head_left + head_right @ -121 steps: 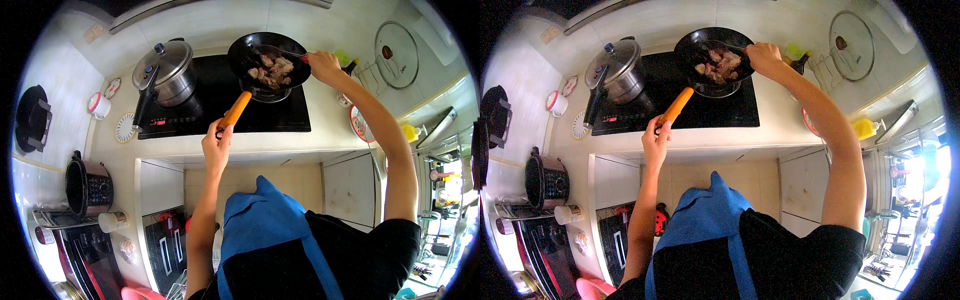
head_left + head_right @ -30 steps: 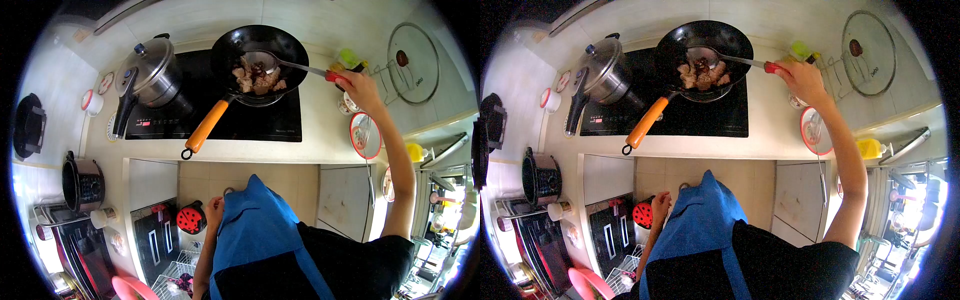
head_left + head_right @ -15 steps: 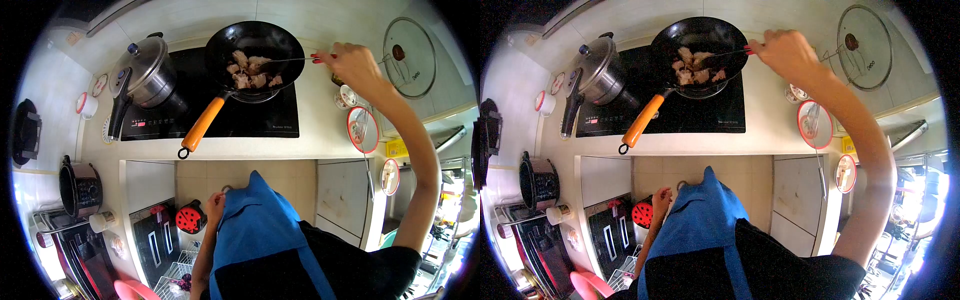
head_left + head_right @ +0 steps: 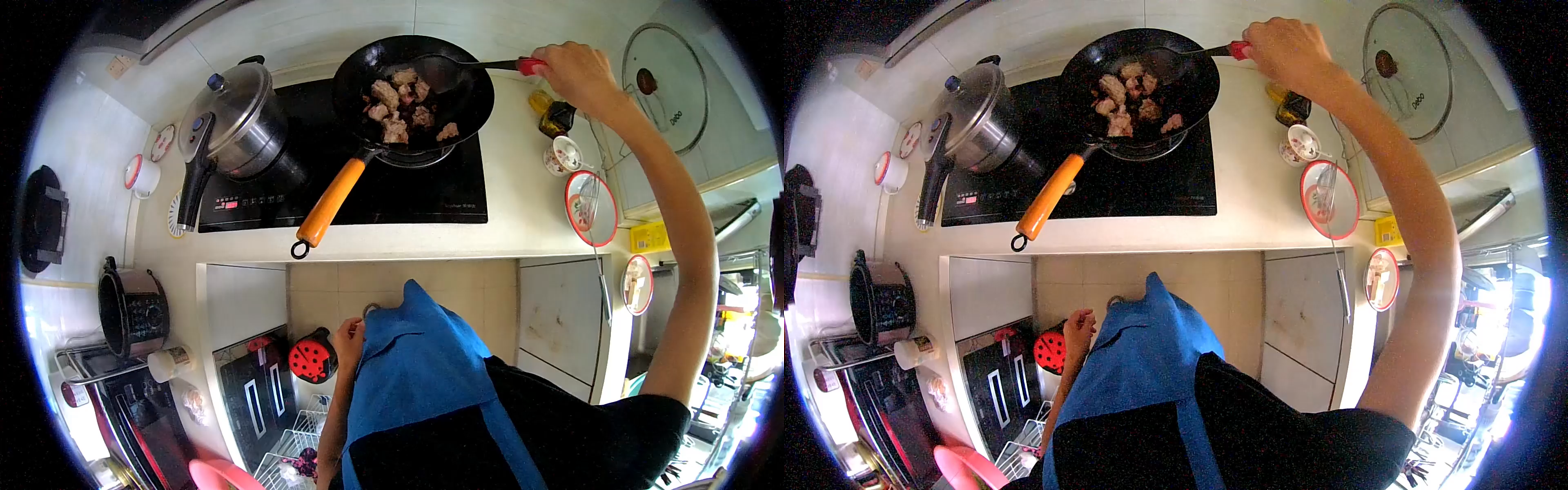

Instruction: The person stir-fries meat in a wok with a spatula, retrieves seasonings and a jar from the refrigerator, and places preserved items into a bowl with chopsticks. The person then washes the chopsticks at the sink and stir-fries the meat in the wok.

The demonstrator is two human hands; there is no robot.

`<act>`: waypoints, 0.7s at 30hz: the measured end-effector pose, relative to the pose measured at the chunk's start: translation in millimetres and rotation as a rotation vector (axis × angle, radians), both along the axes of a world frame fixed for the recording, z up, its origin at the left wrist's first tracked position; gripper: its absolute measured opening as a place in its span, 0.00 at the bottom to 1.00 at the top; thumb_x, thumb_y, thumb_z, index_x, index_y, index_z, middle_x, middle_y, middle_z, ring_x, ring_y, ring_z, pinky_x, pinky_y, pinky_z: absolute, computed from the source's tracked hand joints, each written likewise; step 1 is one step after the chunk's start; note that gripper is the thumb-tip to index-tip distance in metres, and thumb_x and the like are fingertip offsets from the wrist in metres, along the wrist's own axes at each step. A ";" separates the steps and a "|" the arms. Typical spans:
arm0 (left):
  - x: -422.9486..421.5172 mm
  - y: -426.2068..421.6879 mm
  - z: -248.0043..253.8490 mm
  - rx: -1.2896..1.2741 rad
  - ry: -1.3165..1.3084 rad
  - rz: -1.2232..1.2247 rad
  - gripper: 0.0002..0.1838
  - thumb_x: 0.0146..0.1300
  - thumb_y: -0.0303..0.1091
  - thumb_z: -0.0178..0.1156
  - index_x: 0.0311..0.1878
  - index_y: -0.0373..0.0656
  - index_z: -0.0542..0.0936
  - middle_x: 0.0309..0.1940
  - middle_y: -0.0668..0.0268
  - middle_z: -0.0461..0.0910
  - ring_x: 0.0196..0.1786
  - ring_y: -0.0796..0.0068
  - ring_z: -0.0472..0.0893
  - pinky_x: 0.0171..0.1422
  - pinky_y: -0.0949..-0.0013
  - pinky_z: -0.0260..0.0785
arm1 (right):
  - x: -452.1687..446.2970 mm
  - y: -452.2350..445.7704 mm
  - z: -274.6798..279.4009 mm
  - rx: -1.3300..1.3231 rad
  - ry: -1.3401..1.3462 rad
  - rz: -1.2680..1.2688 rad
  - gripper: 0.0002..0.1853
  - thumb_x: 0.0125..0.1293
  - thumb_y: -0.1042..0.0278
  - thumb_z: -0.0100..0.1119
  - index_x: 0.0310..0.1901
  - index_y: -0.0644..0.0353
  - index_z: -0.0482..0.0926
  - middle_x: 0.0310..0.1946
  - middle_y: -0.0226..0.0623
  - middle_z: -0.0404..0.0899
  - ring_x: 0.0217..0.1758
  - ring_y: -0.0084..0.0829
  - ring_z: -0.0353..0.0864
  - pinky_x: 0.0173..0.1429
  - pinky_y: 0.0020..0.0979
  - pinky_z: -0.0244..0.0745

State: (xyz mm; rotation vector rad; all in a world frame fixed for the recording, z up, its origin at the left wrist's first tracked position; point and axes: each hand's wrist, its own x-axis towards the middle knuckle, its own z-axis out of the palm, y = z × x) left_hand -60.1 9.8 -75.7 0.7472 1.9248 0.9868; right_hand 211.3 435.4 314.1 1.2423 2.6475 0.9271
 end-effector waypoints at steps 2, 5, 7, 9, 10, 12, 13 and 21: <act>1.8 3.0 4.6 0.008 -0.008 -0.007 0.10 0.62 0.31 0.59 0.44 0.37 0.80 0.27 0.63 0.81 0.25 0.78 0.78 0.30 0.74 0.73 | -1.7 1.4 -12.9 -0.032 0.108 -0.030 0.12 0.67 0.58 0.51 0.48 0.48 0.79 0.29 0.41 0.82 0.36 0.43 0.83 0.37 0.43 0.77; 3.8 5.1 6.9 0.034 -0.025 -0.005 0.09 0.63 0.31 0.59 0.43 0.36 0.80 0.27 0.63 0.81 0.24 0.78 0.78 0.30 0.75 0.73 | -17.9 0.6 -38.7 -0.006 0.169 0.022 0.13 0.68 0.56 0.49 0.49 0.49 0.78 0.28 0.42 0.81 0.33 0.45 0.82 0.34 0.44 0.76; 3.3 4.9 6.6 0.054 -0.034 0.000 0.09 0.63 0.31 0.59 0.43 0.36 0.80 0.27 0.63 0.81 0.24 0.79 0.78 0.29 0.75 0.73 | -26.7 -2.8 -49.6 -0.021 0.141 0.025 0.14 0.69 0.57 0.48 0.51 0.50 0.76 0.27 0.43 0.80 0.30 0.45 0.82 0.32 0.43 0.76; 2.4 4.3 4.9 0.047 -0.023 -0.008 0.09 0.62 0.31 0.59 0.42 0.36 0.80 0.27 0.63 0.81 0.24 0.79 0.78 0.29 0.75 0.72 | -22.6 0.6 -64.7 0.006 0.113 0.103 0.15 0.67 0.60 0.49 0.53 0.51 0.74 0.25 0.41 0.80 0.28 0.43 0.82 0.30 0.42 0.76; 1.9 3.6 3.6 0.048 -0.023 -0.008 0.09 0.62 0.31 0.59 0.42 0.36 0.80 0.27 0.63 0.81 0.24 0.79 0.78 0.29 0.75 0.72 | -22.0 -2.3 -68.5 0.009 0.032 0.099 0.15 0.66 0.61 0.50 0.53 0.50 0.74 0.25 0.41 0.80 0.28 0.42 0.82 0.30 0.41 0.76; 2.8 3.1 1.6 0.043 -0.019 0.002 0.10 0.62 0.31 0.59 0.43 0.36 0.80 0.26 0.64 0.80 0.25 0.78 0.78 0.29 0.75 0.72 | -19.2 -7.7 -67.6 0.016 -0.051 0.098 0.15 0.65 0.62 0.50 0.53 0.50 0.74 0.26 0.40 0.80 0.28 0.41 0.82 0.29 0.40 0.76; 3.4 2.5 0.8 0.047 -0.020 0.007 0.10 0.62 0.31 0.59 0.43 0.36 0.80 0.26 0.64 0.80 0.25 0.78 0.78 0.29 0.75 0.72 | -16.9 -11.5 -63.3 0.013 -0.090 0.089 0.15 0.64 0.62 0.51 0.53 0.50 0.75 0.26 0.40 0.80 0.28 0.40 0.82 0.29 0.39 0.76; 4.1 0.5 -6.7 0.031 0.009 0.001 0.09 0.62 0.30 0.59 0.42 0.37 0.80 0.24 0.65 0.79 0.23 0.78 0.77 0.28 0.74 0.70 | 14.2 -23.4 -26.5 0.043 0.003 0.001 0.12 0.60 0.68 0.53 0.46 0.53 0.78 0.28 0.42 0.82 0.32 0.43 0.84 0.33 0.42 0.78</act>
